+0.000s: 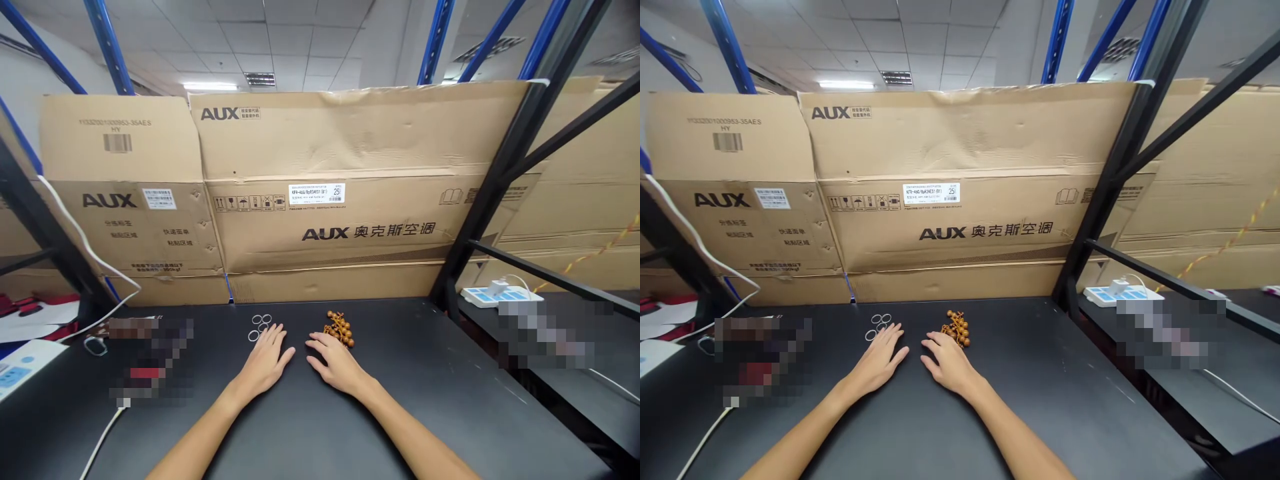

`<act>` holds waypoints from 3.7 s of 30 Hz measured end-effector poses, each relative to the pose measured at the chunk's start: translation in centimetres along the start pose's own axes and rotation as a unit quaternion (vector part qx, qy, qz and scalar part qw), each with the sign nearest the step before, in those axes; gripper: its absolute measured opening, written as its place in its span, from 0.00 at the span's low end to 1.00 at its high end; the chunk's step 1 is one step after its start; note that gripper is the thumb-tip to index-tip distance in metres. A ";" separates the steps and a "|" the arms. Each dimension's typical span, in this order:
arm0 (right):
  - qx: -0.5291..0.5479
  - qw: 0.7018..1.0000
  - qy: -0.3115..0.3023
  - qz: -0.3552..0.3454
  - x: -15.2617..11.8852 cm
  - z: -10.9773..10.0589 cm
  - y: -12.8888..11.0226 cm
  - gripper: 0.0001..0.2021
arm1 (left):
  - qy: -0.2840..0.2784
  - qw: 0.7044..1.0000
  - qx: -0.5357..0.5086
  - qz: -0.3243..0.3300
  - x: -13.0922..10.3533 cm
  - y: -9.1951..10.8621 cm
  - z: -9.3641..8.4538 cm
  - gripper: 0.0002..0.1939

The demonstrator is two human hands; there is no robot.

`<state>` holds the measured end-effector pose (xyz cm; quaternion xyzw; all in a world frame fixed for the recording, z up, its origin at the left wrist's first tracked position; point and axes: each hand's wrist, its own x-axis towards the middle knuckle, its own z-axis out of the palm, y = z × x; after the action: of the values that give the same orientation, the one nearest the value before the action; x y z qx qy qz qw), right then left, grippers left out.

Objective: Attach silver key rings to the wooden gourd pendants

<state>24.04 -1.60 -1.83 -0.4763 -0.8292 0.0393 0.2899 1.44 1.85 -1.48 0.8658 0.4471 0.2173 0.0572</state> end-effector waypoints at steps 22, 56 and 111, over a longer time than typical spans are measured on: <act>0.014 0.996 -0.085 -0.005 0.0 -1.0 0.0 0.26 | -0.086 0.989 -0.052 0.110 -0.3 1.9 -1.0 0.27; -0.030 0.999 0.000 -0.016 0.3 -0.9 0.8 0.15 | 0.018 0.994 -0.027 0.105 -0.4 2.0 -0.4 0.18; 0.106 0.993 0.036 -0.021 0.1 -1.0 -0.7 0.10 | -0.079 0.860 -0.487 -0.131 1.2 1.8 -1.2 0.18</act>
<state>23.91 -2.09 -0.70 -0.4267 -0.8190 0.1037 0.3693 2.93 1.64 0.50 0.6753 0.3873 0.3291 0.5344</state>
